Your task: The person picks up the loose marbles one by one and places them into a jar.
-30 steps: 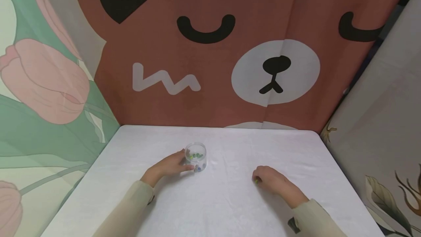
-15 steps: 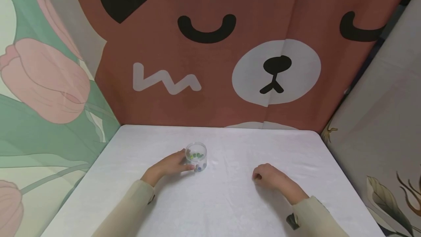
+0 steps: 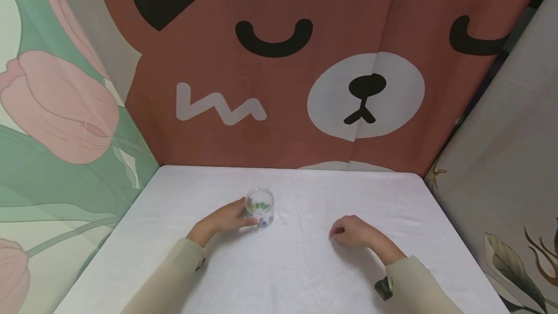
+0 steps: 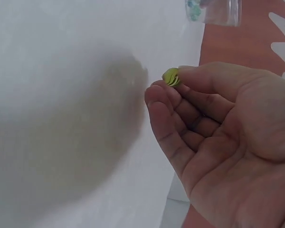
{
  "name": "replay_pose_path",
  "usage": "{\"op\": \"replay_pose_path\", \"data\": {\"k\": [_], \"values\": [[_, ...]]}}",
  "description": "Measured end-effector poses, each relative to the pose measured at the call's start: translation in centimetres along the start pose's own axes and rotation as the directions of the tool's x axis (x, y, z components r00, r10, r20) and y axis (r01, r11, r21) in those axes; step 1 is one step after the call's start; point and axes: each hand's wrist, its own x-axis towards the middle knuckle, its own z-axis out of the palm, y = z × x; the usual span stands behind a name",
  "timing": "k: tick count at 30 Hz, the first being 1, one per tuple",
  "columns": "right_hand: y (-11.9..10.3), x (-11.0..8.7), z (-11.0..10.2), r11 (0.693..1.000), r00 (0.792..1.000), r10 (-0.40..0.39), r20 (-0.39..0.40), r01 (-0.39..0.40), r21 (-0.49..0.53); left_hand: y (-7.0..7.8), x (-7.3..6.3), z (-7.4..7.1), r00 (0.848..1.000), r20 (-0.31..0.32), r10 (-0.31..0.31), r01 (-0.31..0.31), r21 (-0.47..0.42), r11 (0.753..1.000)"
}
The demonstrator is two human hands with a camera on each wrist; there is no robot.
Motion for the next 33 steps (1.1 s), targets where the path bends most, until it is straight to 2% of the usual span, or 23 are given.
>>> {"op": "replay_pose_path", "data": {"k": [3, 6, 12, 15, 20, 24, 26, 30, 33], "values": [[-0.1, 0.3, -0.1, 0.995, 0.998, 0.057, 0.009, -0.058, 0.086, 0.0, 0.0, 0.0, 1.000, 0.001, -0.002, 0.002, 0.002, 1.000], [-0.2, 0.7, -0.1, 0.974, 0.994, 0.108, 0.023, -0.110, 0.197, 0.1, 0.0, -0.1, 1.000, 0.003, -0.004, 0.004, 0.001, 1.000], [-0.5, 1.2, -0.3, 0.891, 0.988, 0.142, 0.061, -0.155, 0.427, 0.2, 0.0, -0.1, 1.000, 0.007, -0.016, 0.016, 0.005, 1.000], [-0.7, 1.7, -0.2, 0.829, 0.989, 0.127, 0.076, -0.148, 0.539, 0.3, -0.1, -0.1, 1.000, 0.009, -0.024, 0.024, 0.006, 1.000], [-0.8, 2.5, 0.1, 0.678, 0.992, 0.086, 0.094, -0.128, 0.724, 0.4, -0.2, -0.1, 0.999, 0.009, -0.031, 0.031, 0.005, 0.999], [-1.0, 3.1, 0.6, 0.565, 0.994, 0.060, 0.089, -0.108, 0.818, 0.5, -0.2, 0.0, 0.999, 0.011, -0.039, 0.039, 0.001, 0.999], [-1.2, 3.4, 0.9, 0.518, 0.995, 0.057, 0.083, -0.100, 0.850, 0.5, -0.2, 0.0, 0.999, 0.011, -0.041, 0.041, 0.000, 0.999], [-1.7, 4.0, 1.3, 0.444, 0.994, 0.079, 0.075, -0.103, 0.890, 0.6, -0.2, -0.1, 0.999, 0.009, -0.040, 0.040, 0.002, 0.999], [-2.2, 4.5, 1.5, 0.418, 0.992, 0.101, 0.076, -0.111, 0.901, 0.6, -0.2, -0.1, 0.999, 0.011, -0.039, 0.039, 0.005, 0.999]]}}
